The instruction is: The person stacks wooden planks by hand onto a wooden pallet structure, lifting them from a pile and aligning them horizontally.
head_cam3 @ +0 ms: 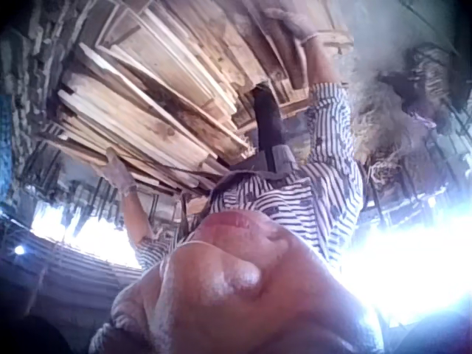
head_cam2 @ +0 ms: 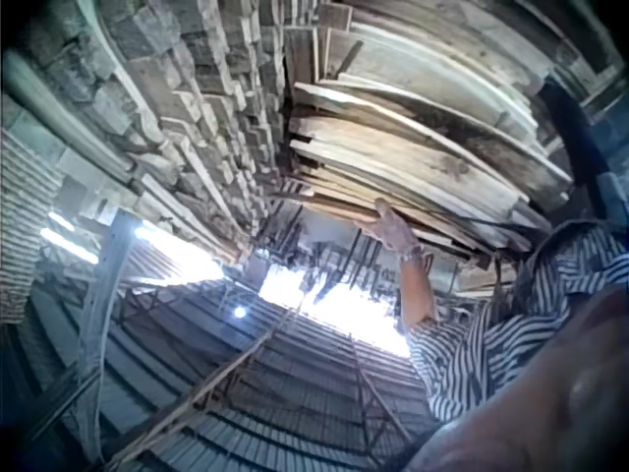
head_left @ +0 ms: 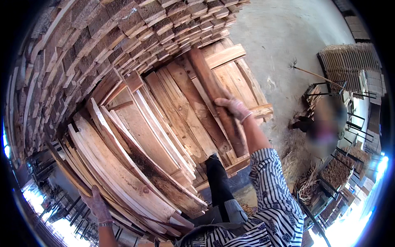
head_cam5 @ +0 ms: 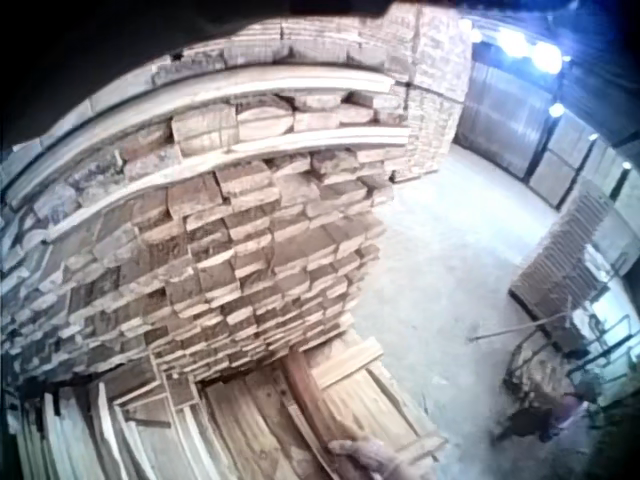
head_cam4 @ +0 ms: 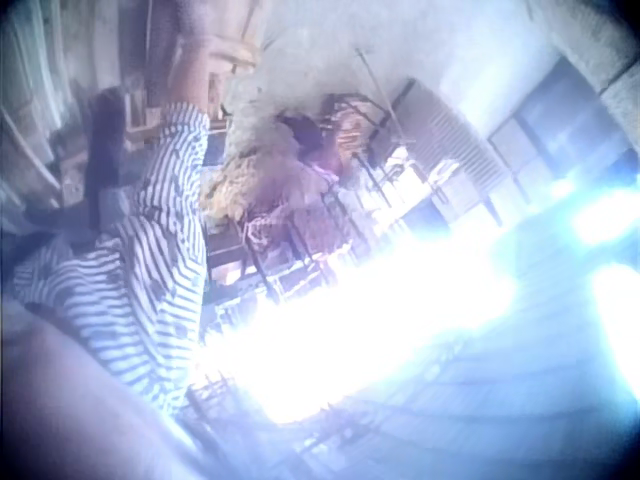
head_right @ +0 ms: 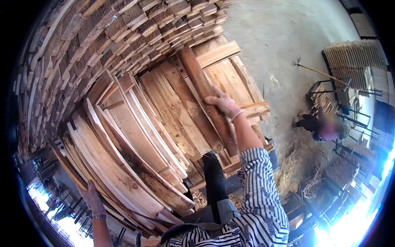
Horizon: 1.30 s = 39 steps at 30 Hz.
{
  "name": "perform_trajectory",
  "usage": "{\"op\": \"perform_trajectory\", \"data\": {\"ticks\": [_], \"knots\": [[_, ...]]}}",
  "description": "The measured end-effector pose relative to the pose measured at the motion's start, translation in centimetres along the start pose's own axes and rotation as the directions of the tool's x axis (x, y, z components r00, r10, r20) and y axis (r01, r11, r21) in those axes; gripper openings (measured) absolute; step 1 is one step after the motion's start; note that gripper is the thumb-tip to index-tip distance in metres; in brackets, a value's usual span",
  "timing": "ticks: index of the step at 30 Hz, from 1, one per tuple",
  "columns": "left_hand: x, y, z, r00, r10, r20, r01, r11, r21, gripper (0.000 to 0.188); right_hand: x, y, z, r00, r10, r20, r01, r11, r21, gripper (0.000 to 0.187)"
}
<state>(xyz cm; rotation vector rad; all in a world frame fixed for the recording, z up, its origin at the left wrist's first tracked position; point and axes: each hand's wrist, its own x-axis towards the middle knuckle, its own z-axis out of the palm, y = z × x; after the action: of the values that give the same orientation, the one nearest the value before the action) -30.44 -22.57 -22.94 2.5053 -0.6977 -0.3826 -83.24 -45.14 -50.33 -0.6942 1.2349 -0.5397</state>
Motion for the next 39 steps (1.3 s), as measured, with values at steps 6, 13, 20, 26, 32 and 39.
{"op": "perform_trajectory", "data": {"ticks": [6,13,20,26,32,39], "knots": [[0.3,0.6,0.2,0.998,0.005,0.063,-0.003,1.000,-0.030,0.088,1.3,0.6,2.5,0.966,-0.213,-0.149,0.037,0.680,-0.733,0.095],[0.4,-0.2,-0.1,0.996,0.041,-0.077,-0.019,0.964,0.265,0.082,-1.0,-5.2,4.6,0.959,-0.054,-0.278,-0.214,0.508,-0.834,0.103],[0.0,0.6,0.2,0.999,-0.011,0.049,0.010,1.000,0.015,0.089,0.9,-3.2,-2.5,0.935,-0.227,-0.271,-0.138,0.472,-0.871,0.095],[-0.5,0.9,0.0,1.000,-0.004,-0.014,0.004,1.000,0.014,0.091,-0.5,-3.0,2.1,0.933,-0.114,-0.341,-0.262,0.433,-0.862,0.097],[-0.7,0.6,-0.2,0.997,0.056,-0.048,-0.046,0.981,0.189,0.087,-2.4,-5.0,2.7,0.920,-0.298,-0.255,-0.122,0.400,-0.909,0.090],[0.0,0.4,0.9,0.999,-0.029,-0.034,0.032,0.996,0.084,0.089,-0.6,-1.8,7.1,0.929,-0.230,-0.289,-0.184,0.390,-0.902,0.096]]}}
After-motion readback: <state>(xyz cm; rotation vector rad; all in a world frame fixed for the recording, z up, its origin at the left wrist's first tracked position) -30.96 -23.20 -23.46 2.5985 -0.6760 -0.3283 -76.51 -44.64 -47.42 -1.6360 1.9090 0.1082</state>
